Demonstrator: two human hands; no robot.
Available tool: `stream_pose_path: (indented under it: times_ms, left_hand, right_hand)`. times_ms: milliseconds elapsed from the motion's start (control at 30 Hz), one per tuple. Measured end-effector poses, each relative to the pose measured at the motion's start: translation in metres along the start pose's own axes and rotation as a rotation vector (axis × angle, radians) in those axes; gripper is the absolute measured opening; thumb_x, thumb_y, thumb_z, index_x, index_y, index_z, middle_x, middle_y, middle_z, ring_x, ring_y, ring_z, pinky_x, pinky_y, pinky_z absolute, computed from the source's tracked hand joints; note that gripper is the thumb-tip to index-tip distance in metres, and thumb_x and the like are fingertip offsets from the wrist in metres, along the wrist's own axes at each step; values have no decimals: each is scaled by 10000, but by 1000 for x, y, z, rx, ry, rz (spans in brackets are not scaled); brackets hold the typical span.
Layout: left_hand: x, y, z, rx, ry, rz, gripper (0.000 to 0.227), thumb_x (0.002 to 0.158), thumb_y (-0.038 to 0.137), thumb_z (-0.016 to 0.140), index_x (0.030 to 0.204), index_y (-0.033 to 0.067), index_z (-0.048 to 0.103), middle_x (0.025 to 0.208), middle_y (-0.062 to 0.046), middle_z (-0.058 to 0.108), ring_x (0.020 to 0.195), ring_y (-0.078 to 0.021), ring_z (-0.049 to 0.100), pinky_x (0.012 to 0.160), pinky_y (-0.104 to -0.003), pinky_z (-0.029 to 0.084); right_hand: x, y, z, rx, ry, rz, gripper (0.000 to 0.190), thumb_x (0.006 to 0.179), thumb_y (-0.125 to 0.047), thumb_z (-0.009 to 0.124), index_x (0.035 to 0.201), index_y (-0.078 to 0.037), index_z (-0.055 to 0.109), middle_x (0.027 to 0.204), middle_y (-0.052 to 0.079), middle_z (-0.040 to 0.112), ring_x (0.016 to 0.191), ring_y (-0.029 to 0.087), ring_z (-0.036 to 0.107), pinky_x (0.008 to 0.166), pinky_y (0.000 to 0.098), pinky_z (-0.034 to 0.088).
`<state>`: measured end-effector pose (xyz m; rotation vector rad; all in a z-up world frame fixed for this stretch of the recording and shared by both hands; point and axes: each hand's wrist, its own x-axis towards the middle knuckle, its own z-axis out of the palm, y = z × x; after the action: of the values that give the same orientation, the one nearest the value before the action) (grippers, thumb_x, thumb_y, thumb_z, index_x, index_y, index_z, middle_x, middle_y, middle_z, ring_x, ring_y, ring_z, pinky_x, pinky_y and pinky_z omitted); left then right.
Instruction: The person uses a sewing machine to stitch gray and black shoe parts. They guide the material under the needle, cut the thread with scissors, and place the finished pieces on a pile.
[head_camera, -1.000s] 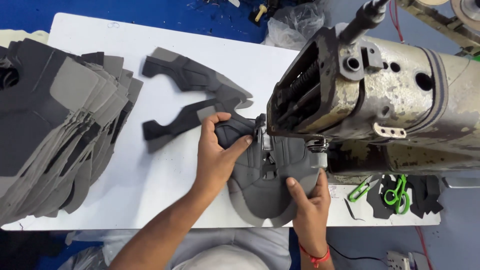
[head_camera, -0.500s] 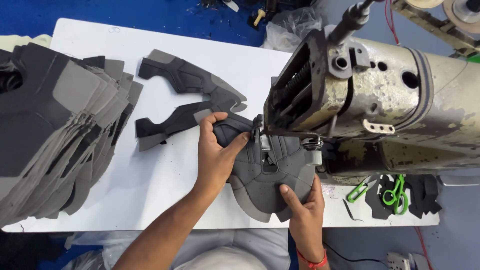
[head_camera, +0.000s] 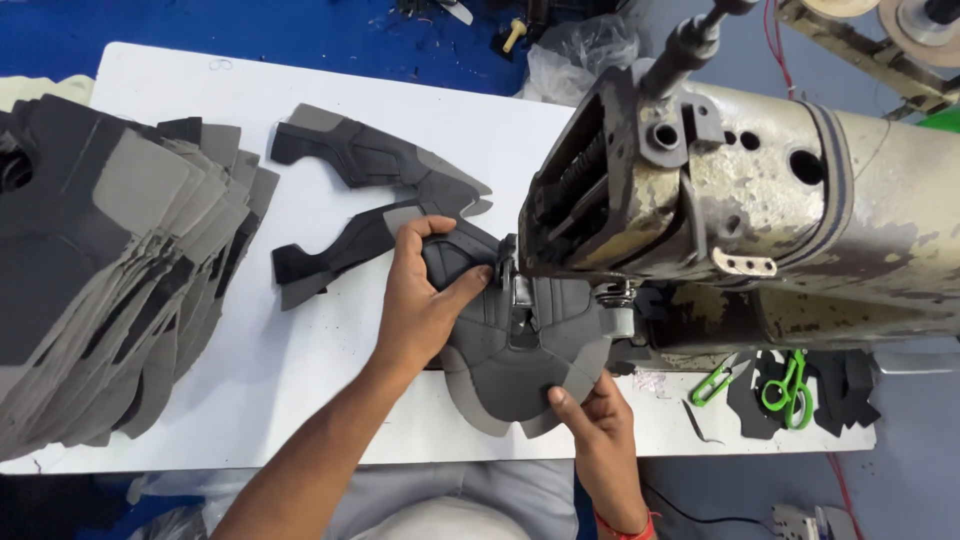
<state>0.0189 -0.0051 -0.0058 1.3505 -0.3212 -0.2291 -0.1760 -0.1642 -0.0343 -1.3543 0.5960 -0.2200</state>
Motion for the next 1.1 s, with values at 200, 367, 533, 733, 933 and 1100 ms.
stream_pose_path:
  times_ms: [200, 367, 533, 733, 933, 1100]
  left_hand:
    - [7, -1, -5, 167, -35, -18, 539, 879, 77, 812, 1316, 29, 502, 1149, -110, 593, 1030, -142, 617, 870, -280, 546]
    - [-3, -22, -4, -42, -66, -159, 527, 911, 140, 764, 1356, 57, 492, 1165, -84, 661, 1018, -107, 655, 870, -256, 568]
    - [-15, -36, -25, 178, 51, -202, 431, 1079, 228, 581, 1482, 91, 513, 1117, -52, 635, 846, -93, 564, 674, -250, 461]
    - [0, -52, -70, 621, 274, 192, 304, 1196, 199, 571, 1461, 56, 534, 1165, -111, 676, 1002, -170, 665, 890, -323, 561]
    - [41, -75, -93, 1379, -173, 151, 929, 692, 243, 904, 1464, 32, 432, 1569, -291, 309, 1475, -460, 222, 1169, -617, 200]
    - [66, -88, -72, 1389, -275, -51, 1093, 640, 76, 842, 1577, 78, 278, 1626, -200, 264, 1516, -378, 182, 1199, -584, 183]
  right_hand:
    - [-11, 20, -48, 15, 28, 38, 291, 1060, -195, 553, 1157, 54, 669, 906, 118, 721, 803, 189, 714, 759, 351, 598]
    - [-8, -8, -121, -272, 361, -55, 259, 1019, -170, 597, 1126, 45, 696, 963, 123, 758, 832, 174, 710, 756, 316, 566]
    - [1, 6, -235, -395, 612, -191, 209, 1023, -136, 654, 1138, 37, 681, 1013, 102, 732, 851, 153, 712, 745, 268, 563]
    - [32, 37, -269, -659, 673, 82, 260, 961, -235, 703, 1098, -16, 736, 894, 91, 757, 765, 186, 724, 622, 322, 534]
    - [82, 97, -290, -1440, 688, -40, 571, 852, -555, 855, 1027, -25, 734, 866, 182, 745, 822, 364, 699, 732, 454, 560]
    - [64, 83, -274, -617, 723, 64, 487, 776, -272, 895, 1063, 27, 639, 843, 71, 692, 663, 177, 656, 548, 339, 563]
